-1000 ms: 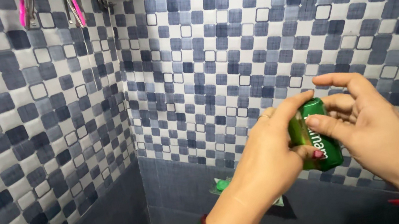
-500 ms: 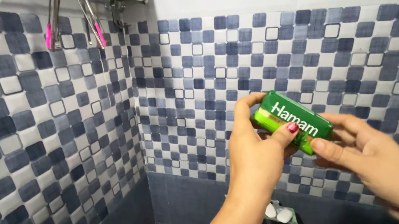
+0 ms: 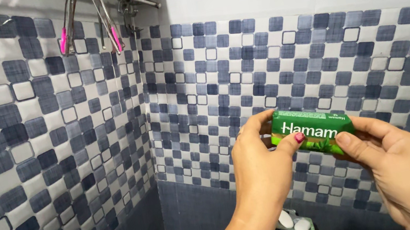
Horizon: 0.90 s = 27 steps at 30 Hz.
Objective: The person picks up a shampoo bottle, a soap bar, and a tube of toothpaste by hand from a stool and places them onto a metal wall rack, and moves small packets on the stool.
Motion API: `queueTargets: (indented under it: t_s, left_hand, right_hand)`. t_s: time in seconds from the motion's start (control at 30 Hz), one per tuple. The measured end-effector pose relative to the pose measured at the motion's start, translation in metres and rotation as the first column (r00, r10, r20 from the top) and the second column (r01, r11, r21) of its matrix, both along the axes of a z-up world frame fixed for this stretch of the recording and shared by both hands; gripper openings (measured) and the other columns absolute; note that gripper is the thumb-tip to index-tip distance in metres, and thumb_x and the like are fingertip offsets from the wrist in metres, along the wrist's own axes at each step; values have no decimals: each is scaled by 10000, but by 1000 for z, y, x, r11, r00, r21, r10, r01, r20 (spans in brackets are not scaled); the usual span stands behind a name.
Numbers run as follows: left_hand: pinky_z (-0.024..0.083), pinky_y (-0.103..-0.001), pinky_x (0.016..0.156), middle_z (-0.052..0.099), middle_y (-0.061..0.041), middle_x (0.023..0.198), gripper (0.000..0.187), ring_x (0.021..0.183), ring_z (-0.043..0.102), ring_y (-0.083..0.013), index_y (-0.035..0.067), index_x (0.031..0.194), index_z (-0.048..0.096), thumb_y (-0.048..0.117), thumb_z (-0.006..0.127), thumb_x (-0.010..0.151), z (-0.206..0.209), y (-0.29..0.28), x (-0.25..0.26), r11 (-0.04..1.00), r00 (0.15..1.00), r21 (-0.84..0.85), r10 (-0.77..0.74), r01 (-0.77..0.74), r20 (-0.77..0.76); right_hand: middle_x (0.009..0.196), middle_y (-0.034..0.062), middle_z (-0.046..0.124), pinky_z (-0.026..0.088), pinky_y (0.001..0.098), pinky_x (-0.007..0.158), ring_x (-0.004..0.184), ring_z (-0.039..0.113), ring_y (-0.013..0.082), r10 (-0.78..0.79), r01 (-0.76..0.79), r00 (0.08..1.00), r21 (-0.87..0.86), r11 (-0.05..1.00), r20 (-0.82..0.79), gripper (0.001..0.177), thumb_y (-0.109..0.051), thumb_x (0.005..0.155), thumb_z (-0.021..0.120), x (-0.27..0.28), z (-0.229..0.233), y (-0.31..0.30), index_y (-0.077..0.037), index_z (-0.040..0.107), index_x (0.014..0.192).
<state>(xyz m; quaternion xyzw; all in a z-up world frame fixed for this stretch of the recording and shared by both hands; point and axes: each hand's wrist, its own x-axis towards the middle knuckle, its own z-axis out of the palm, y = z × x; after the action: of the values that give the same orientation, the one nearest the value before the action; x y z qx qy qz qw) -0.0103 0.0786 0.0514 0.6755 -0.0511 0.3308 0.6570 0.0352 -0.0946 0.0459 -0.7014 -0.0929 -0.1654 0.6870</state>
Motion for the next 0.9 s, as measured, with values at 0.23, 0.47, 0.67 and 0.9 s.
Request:
queueTargets:
  t_s: [0.23, 0.47, 0.67, 0.9]
  left_hand:
    - [586, -306, 770, 760, -81, 1040, 406, 875, 722, -162, 21, 1167, 673, 107, 793, 789, -8, 8, 4, 992, 998, -104, -67, 68, 17]
    - [652, -263, 705, 705, -61, 1020, 362, 824, 713, -134, -11, 1166, 655, 56, 744, 822, -18, 8, 7, 914, 972, -332, -228, 235, 60]
    - [611, -257, 710, 778, -92, 1013, 394, 821, 731, -124, 6, 1175, 697, 70, 773, 794, -11, 12, -10, 944, 984, -281, -174, 173, 22]
    - [586, -268, 772, 795, -68, 975, 362, 843, 735, -117, 27, 1108, 722, 100, 797, 762, -4, 16, -17, 969, 995, -242, -63, 44, -71]
  right_hand:
    - [1097, 138, 727, 543, 313, 874, 957, 677, 184, -30, 31, 999, -22, 999, 36, 426, -121, 930, 651, -6, -2, 7, 55, 621, 1317]
    - [1201, 155, 717, 539, 373, 905, 1037, 702, 227, 49, -48, 998, -24, 999, 29, 495, -114, 965, 656, -10, -10, 12, 30, 537, 1423]
    - [1261, 182, 688, 549, 370, 967, 1119, 682, 224, 140, -141, 975, -7, 990, 173, 596, -49, 960, 652, -4, -25, 14, -26, 493, 1534]
    - [1207, 176, 693, 550, 328, 967, 1126, 674, 191, 103, -87, 953, -66, 994, 284, 566, 15, 929, 669, 4, -24, 20, -6, 528, 1478]
